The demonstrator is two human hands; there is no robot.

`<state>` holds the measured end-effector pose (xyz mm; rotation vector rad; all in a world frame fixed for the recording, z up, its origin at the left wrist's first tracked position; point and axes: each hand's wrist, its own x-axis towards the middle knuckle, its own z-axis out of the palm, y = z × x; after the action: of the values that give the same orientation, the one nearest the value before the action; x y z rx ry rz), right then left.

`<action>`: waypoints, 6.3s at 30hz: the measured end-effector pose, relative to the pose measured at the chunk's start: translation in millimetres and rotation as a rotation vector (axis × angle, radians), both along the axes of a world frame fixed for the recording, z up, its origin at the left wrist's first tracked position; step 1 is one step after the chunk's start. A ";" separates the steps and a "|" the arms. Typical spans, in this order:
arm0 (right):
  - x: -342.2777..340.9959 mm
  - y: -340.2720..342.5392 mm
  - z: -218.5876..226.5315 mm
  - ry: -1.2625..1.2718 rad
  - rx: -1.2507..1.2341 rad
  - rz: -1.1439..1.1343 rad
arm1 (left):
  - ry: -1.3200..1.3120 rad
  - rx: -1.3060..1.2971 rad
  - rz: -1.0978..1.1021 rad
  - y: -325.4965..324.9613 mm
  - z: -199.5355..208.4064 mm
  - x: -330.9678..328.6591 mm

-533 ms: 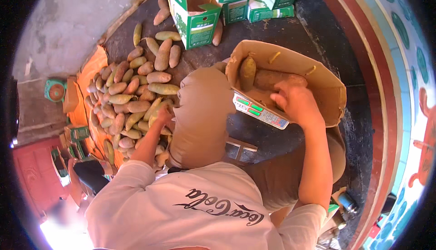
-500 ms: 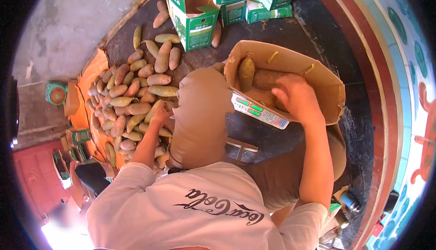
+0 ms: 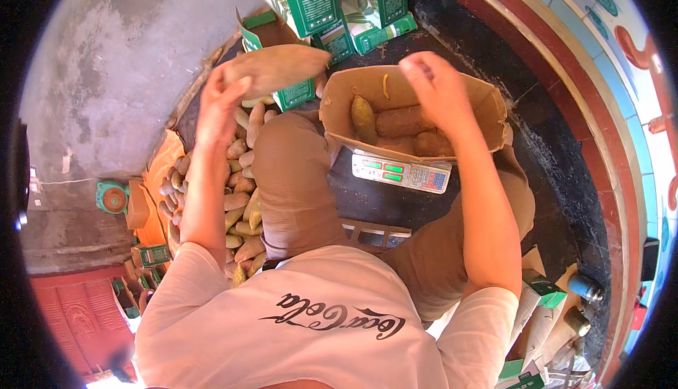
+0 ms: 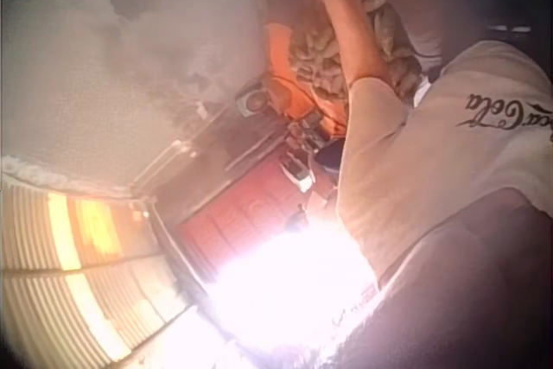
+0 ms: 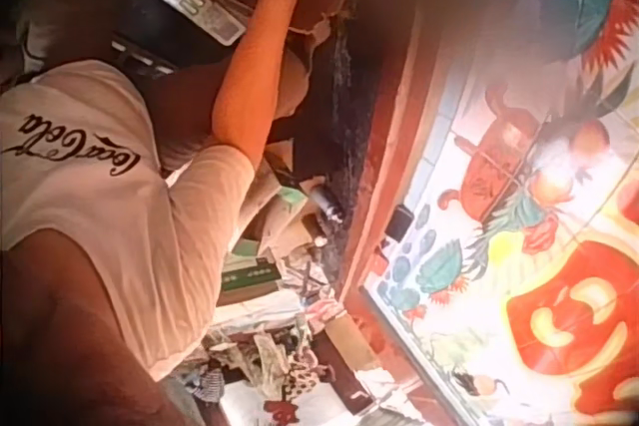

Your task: Sort vegetables, weigh them on a scale, and place them into cardboard boxes for packaging.

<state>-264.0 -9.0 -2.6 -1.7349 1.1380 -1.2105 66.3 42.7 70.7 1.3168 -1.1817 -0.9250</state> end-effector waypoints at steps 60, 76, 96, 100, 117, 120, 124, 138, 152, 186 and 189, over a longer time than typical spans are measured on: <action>48.6 0.3 -37.9 0.453 0.185 0.087 | -0.806 1.373 -0.694 377.0 -448.3 114.7; 32.1 12.7 -34.1 0.496 0.297 -0.018 | -0.845 1.222 -0.757 309.4 -377.3 62.3; 37.3 15.2 -39.1 0.562 0.318 0.013 | -0.927 1.410 -0.205 396.5 -575.7 58.9; 34.5 12.3 -46.5 0.560 0.339 0.041 | -0.795 1.394 -0.179 416.6 -600.5 70.4; 22.5 10.1 -25.9 0.722 0.010 0.019 | -0.632 1.111 -0.075 233.6 -383.5 120.1; 17.8 11.9 -16.8 0.723 0.033 0.012 | -0.692 0.945 0.151 171.8 -266.5 130.8; 13.4 10.9 -18.4 0.746 -0.080 -0.007 | -0.440 0.495 0.387 119.9 -173.9 136.3; -9.7 13.4 -8.6 0.730 -0.167 -0.086 | -0.634 0.045 -0.313 -10.2 -22.5 -68.4; -12.4 14.2 -5.0 0.728 -0.149 -0.050 | -0.612 -0.047 0.113 16.9 -75.6 20.2; 51.8 47.8 -36.8 0.760 0.369 0.547 | -1.225 1.640 -0.795 331.8 -324.6 111.5; 50.0 48.6 -36.7 0.759 0.370 0.537 | -1.283 1.675 -0.635 334.4 -317.7 115.4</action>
<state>-214.0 39.6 -39.3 -2.0558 1.0877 0.0108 181.7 377.0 -247.0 3.3060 -1.8374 -1.7421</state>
